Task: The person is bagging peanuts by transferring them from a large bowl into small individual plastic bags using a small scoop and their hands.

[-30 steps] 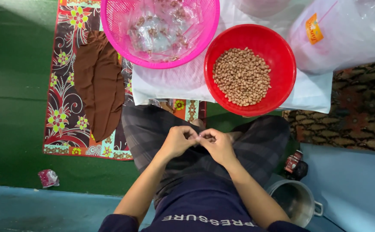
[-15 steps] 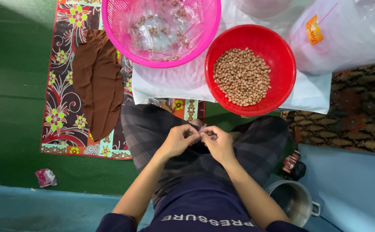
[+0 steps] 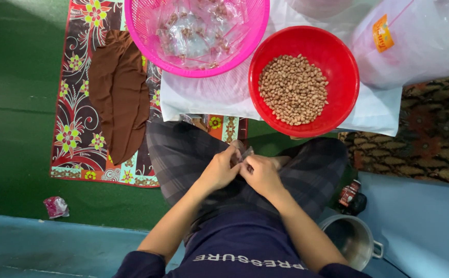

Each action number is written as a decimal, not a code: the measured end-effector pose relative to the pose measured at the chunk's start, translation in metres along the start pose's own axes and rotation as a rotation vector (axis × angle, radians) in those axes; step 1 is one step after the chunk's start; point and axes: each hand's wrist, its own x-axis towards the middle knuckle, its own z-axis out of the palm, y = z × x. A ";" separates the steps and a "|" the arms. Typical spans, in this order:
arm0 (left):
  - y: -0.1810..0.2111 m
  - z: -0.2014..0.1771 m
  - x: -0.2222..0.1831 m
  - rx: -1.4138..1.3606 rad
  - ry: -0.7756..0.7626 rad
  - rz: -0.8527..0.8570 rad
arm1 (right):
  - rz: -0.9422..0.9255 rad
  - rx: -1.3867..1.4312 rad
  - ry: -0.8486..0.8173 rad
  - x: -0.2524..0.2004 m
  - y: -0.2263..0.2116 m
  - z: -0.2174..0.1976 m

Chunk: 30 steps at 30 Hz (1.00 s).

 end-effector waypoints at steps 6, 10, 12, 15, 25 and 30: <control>0.010 -0.005 0.002 -0.007 0.149 0.035 | 0.103 0.072 0.176 -0.012 0.010 0.011; 0.002 -0.008 0.008 -0.136 0.126 -0.073 | 0.771 1.086 0.034 -0.033 0.035 0.046; -0.022 -0.002 0.012 -0.421 0.011 -0.111 | 0.927 1.618 -0.098 -0.038 0.044 0.044; -0.015 -0.019 0.005 -0.557 -0.025 -0.085 | 0.948 1.560 -0.024 -0.053 0.065 0.051; -0.071 -0.012 0.032 -0.711 0.017 -0.105 | 0.643 0.907 0.182 0.000 -0.011 -0.096; -0.078 0.006 0.042 0.340 0.028 0.055 | 0.503 0.606 0.486 0.045 -0.003 -0.161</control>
